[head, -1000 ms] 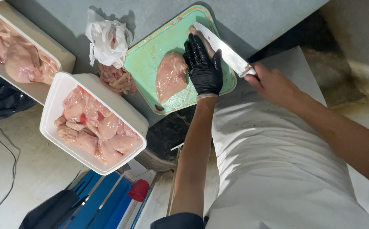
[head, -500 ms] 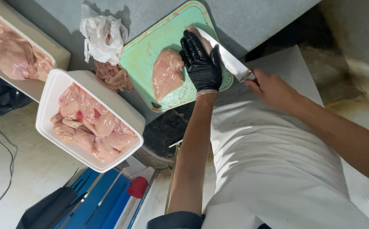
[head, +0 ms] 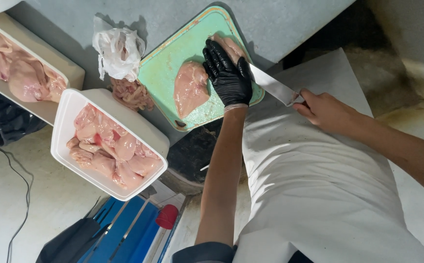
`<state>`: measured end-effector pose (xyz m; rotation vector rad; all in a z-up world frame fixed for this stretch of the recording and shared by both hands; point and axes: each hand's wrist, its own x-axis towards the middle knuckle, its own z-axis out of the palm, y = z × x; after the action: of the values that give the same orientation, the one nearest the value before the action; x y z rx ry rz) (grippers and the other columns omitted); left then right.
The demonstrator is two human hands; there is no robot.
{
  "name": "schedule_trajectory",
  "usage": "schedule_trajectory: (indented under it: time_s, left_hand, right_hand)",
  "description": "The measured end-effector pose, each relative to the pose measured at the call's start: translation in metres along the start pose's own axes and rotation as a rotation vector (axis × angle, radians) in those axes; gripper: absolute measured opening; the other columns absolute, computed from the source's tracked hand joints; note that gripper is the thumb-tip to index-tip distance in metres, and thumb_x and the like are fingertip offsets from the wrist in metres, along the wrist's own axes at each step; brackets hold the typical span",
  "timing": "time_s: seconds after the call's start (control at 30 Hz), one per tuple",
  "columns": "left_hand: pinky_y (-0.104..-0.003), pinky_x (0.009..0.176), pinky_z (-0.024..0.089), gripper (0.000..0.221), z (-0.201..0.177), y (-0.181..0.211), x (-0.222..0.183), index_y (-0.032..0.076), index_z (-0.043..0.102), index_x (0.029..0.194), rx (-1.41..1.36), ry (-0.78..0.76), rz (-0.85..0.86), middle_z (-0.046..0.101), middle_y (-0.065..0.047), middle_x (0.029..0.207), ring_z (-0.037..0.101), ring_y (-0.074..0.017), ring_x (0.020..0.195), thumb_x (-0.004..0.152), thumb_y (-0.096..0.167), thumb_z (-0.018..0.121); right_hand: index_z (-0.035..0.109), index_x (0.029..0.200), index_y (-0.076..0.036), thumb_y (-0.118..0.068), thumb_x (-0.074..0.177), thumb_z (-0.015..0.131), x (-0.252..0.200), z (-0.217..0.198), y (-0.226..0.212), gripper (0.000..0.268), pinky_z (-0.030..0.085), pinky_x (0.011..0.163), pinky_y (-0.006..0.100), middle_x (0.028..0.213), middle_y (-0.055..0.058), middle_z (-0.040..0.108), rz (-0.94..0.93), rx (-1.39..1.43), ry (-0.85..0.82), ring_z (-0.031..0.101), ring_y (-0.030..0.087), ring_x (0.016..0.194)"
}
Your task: Trimming fat and connective tissue from raw chicken breasts using a knife on a cutting board and sorting them into plastic bins.
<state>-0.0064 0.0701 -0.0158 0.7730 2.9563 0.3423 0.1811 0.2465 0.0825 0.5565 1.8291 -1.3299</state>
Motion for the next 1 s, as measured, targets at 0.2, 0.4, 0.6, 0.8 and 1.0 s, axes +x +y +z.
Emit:
schedule_trajectory:
  time_s: [0.2, 0.4, 0.6, 0.8, 1.0]
  left_hand:
    - [-0.053, 0.136, 0.026, 0.079, 0.001, 0.004, 0.001, -0.003, 0.013, 0.167, 0.015, 0.004, -0.026, 0.018, -0.020, 0.176, 0.026, -0.0420, 0.164, 0.111, 0.047, 0.036]
    - [-0.047, 0.113, 0.051, 0.071, -0.028, -0.002, 0.022, 0.028, 0.043, 0.157, -0.161, -0.023, -0.098, 0.045, -0.018, 0.160, 0.053, -0.0370, 0.146, 0.091, 0.024, 0.070]
    - [-0.045, 0.070, 0.052, 0.016, -0.014, -0.038, 0.053, 0.016, 0.063, 0.092, -0.314, -0.095, -0.033, 0.055, -0.009, 0.110, 0.067, -0.0330, 0.087, 0.080, 0.006, 0.057]
    - [-0.036, 0.075, 0.055, 0.045, -0.057, -0.033, 0.039, 0.026, 0.058, 0.124, -0.483, -0.343, -0.240, 0.076, 0.003, 0.107, 0.066, -0.0202, 0.072, 0.083, 0.015, 0.074]
    - [-0.028, 0.075, 0.049, 0.022, -0.064, -0.024, 0.030, 0.024, 0.061, 0.104, -0.742, -0.232, -0.390, 0.064, 0.005, 0.094, 0.057, -0.0132, 0.078, 0.088, 0.008, 0.065]
  right_hand:
    - [0.052, 0.114, -0.009, -0.044, 0.111, 0.043, -0.013, -0.007, 0.014, 0.035, 0.045, 0.057, 0.042, 0.071, 0.013, 0.066, 0.062, -0.196, -0.071, 0.059, 0.026, 0.059]
    - [0.052, 0.109, -0.013, -0.049, 0.108, 0.049, -0.020, -0.009, 0.054, 0.036, 0.044, 0.049, 0.043, 0.063, 0.010, 0.066, -0.093, -0.432, 0.145, 0.064, 0.029, 0.053]
    - [0.055, 0.117, -0.016, -0.051, 0.107, 0.049, -0.035, -0.020, 0.052, 0.037, 0.051, 0.052, 0.039, 0.068, 0.007, 0.071, -0.028, -0.488, 0.091, 0.069, 0.025, 0.057]
    - [0.054, 0.109, -0.007, -0.041, 0.111, 0.051, -0.023, -0.012, 0.027, 0.034, 0.041, 0.049, 0.041, 0.063, 0.010, 0.064, -0.103, -0.326, 0.217, 0.062, 0.030, 0.052]
    - [0.053, 0.110, -0.006, -0.038, 0.112, 0.050, -0.017, -0.016, -0.012, 0.033, 0.042, 0.057, 0.046, 0.072, 0.016, 0.067, -0.031, -0.181, 0.149, 0.064, 0.036, 0.064]
